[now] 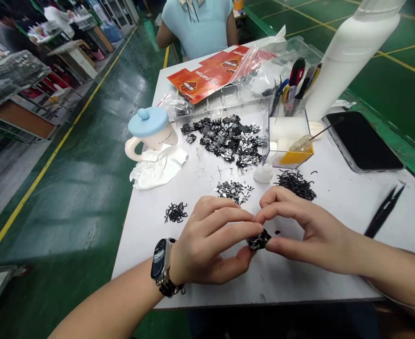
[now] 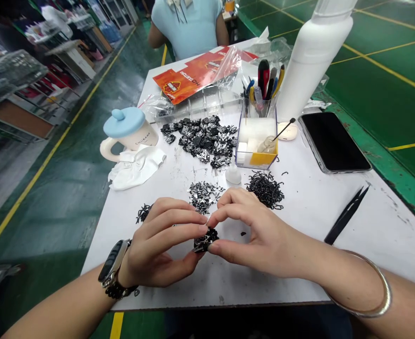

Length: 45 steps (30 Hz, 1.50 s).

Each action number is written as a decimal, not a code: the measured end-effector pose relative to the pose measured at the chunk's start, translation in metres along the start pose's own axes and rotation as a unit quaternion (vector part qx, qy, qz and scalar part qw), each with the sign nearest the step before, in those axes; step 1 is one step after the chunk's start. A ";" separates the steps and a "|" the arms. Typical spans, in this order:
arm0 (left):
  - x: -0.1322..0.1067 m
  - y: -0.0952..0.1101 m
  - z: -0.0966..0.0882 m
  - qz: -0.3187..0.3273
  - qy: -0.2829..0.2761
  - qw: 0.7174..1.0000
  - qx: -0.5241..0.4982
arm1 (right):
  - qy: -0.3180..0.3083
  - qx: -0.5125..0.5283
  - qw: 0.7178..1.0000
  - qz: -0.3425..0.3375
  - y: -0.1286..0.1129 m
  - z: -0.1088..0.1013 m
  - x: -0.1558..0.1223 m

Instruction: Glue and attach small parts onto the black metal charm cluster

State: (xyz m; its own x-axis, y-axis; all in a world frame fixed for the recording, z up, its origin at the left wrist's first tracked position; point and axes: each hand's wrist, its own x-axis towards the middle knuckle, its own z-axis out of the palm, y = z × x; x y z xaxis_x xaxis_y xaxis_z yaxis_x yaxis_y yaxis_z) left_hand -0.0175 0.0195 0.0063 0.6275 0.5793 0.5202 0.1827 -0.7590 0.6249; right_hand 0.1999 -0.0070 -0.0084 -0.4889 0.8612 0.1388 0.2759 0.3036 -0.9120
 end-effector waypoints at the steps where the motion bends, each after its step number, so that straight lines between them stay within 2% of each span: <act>1: 0.001 -0.001 0.001 0.029 0.008 0.999 0.025 | -0.002 0.000 1.000 0.004 0.000 0.000 0.000; 3: 0.001 -0.004 0.002 0.065 0.012 0.996 0.066 | -0.007 0.000 1.000 0.010 0.000 0.000 0.000; 9: 0.001 -0.005 -0.001 0.088 -0.017 0.990 0.105 | -0.022 0.006 1.000 0.019 -0.002 -0.001 0.000; 13: 0.003 -0.002 -0.001 0.083 -0.020 0.992 0.093 | -0.039 -0.003 0.999 0.029 -0.003 0.001 0.000; 17: 0.003 0.002 0.004 0.011 -0.003 0.999 0.036 | -0.016 -0.057 0.998 -0.009 -0.002 0.003 0.000; 21: 0.001 0.003 0.008 -0.119 -0.001 0.991 -0.067 | 0.028 -0.119 0.990 -0.072 0.001 0.006 -0.001; 24: -0.001 0.002 0.010 -0.248 -0.025 0.953 -0.169 | 0.027 -0.136 0.988 -0.074 0.002 0.006 -0.001; 27: -0.003 0.001 0.011 -0.356 -0.048 0.891 -0.277 | 0.016 -0.125 0.991 -0.042 0.000 0.006 0.000; 30: -0.003 -0.001 0.011 -0.416 -0.058 0.829 -0.370 | 0.005 -0.105 0.994 0.002 -0.003 0.004 0.002; 33: -0.002 -0.003 0.011 -0.451 -0.051 0.784 -0.423 | 0.003 -0.085 0.996 0.034 -0.004 0.003 0.003; 37: -0.001 -0.005 0.013 -0.478 -0.034 0.755 -0.449 | 0.007 -0.070 0.996 0.060 -0.003 0.004 0.005; 45: -0.003 -0.007 0.018 -0.514 -0.017 0.728 -0.452 | 0.005 -0.078 0.994 0.078 0.001 0.011 0.005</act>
State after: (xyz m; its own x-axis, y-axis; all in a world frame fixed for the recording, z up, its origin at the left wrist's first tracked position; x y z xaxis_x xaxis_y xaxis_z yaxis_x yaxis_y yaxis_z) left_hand -0.0071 0.0179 -0.0106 0.5324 0.6837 -0.4990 0.0059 0.5865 0.8099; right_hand 0.1888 -0.0065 -0.0128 -0.4216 0.9068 0.0058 0.4723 0.2250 -0.8522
